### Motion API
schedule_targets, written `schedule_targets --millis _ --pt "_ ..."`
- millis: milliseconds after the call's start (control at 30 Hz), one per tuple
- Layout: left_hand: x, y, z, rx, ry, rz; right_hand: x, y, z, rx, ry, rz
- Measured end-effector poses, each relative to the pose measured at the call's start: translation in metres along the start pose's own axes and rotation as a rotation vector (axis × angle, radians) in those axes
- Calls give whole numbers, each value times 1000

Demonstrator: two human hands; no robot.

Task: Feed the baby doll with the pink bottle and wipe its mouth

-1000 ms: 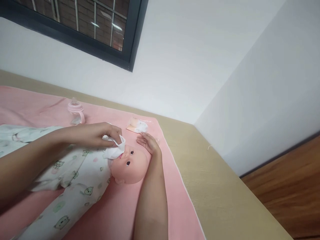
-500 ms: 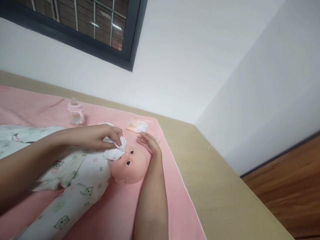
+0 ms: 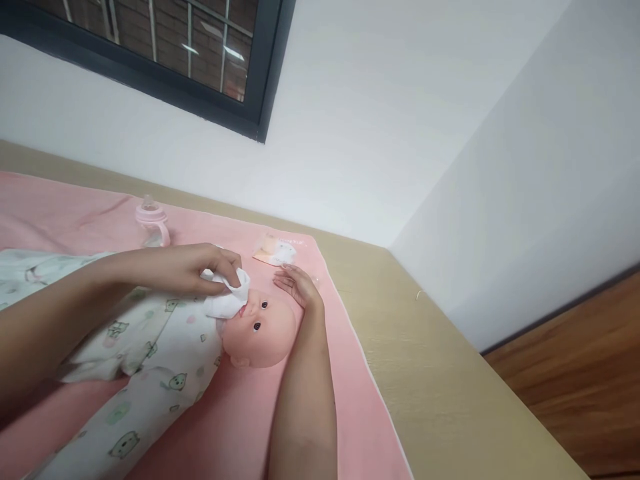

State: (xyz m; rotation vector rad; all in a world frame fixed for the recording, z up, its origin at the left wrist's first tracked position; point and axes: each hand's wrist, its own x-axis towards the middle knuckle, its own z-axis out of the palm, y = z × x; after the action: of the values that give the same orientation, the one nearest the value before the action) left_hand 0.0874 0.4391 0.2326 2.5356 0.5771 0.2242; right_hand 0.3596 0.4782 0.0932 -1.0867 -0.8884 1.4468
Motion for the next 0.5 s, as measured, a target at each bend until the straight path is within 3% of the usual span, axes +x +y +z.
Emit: schedule_targets --millis 233,500 --pt "2 -3 6 -19 -100 19 3 4 -3 25 -4 -3" --pt "7 -1 16 1 -46 -52 4 4 -3 26 -3 7"
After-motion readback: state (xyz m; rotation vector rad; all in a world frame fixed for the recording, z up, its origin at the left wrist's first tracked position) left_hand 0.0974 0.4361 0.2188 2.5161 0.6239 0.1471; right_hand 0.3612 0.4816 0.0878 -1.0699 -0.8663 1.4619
